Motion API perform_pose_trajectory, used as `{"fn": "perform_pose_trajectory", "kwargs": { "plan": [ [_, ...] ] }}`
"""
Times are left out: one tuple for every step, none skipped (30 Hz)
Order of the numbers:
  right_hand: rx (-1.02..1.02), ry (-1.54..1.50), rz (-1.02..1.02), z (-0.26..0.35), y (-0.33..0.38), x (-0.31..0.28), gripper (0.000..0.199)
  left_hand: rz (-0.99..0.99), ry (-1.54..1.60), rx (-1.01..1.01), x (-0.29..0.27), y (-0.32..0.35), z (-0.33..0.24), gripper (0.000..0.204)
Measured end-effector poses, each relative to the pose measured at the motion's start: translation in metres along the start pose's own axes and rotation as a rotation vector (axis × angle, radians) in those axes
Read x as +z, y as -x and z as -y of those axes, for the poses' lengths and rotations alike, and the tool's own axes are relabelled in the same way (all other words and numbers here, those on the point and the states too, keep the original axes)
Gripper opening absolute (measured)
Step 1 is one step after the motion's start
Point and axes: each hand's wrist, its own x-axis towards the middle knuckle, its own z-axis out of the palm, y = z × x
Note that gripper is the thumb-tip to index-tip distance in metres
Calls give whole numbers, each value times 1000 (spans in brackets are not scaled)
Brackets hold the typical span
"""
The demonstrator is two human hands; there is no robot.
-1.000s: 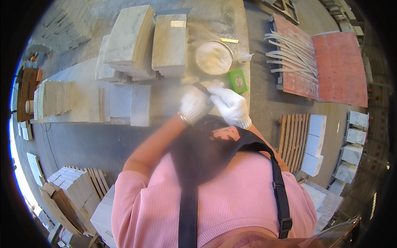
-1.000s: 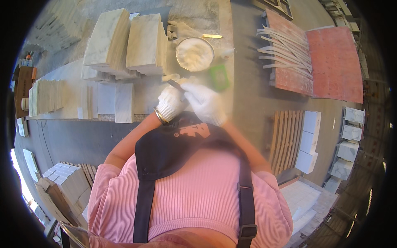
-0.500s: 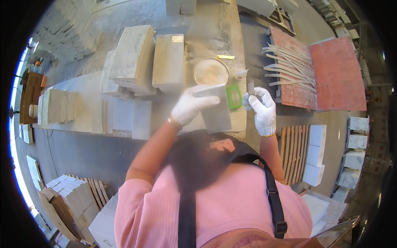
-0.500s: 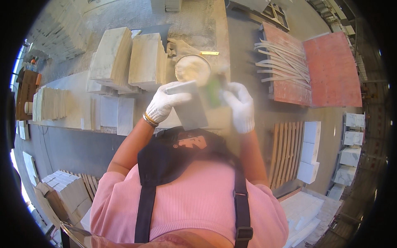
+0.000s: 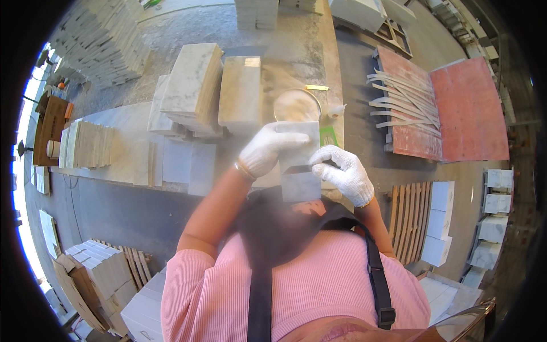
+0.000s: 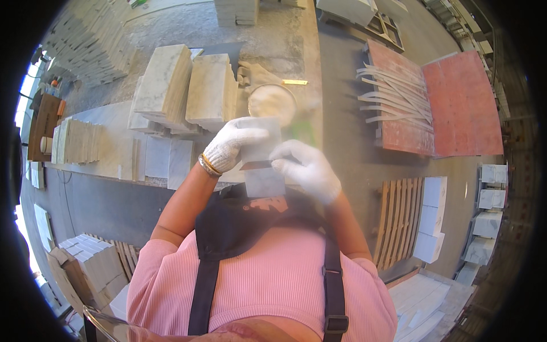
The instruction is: The person applies a white paste to the edges of rectangular tiles using a small metal spatula, then smooths the edges with a green block. The person repeats this process on multiple tiles, stacking finished pieces on the workbench.
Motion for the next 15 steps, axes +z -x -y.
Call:
{"fn": "perform_pose_trajectory", "kwargs": {
  "plan": [
    [31,11,-40,0,-1,3,13,-22,1,-31,0,0,0,44],
    [40,9,-71,0,-1,5,13,-10,43,-30,0,0,1,44],
    [28,-1,-96,0,-1,7,13,-11,81,-34,1,1,2,45],
    [52,25,-133,-1,-1,9,13,-14,116,-36,1,3,3,45],
    [50,42,-161,-2,-2,10,14,-17,110,-8,2,5,4,44],
    [46,57,-183,-4,-2,11,15,-26,101,24,3,8,5,44],
    [6,58,-220,-5,-3,12,15,-38,91,58,2,13,5,43],
    [-33,57,-256,-7,-3,14,14,-77,-14,36,1,20,4,40],
    [-72,54,-295,-8,-4,14,14,-76,-61,34,2,25,4,40],
    [-54,17,-287,-9,-5,15,14,-109,-130,-21,3,30,3,40],
    [-30,-19,-284,-10,-5,16,14,-73,-96,-11,4,36,2,40],
    [-2,-57,-297,-10,-5,16,13,-83,-83,21,6,39,-1,40],
    [-57,-41,-254,-11,-4,16,13,-117,-88,17,9,42,-2,39],
    [-38,-66,-220,-12,-3,16,13,-136,-87,33,11,44,-5,39],
    [-34,-96,-191,-12,-2,15,13,-148,-121,24,12,46,-10,39]
  ]
}}
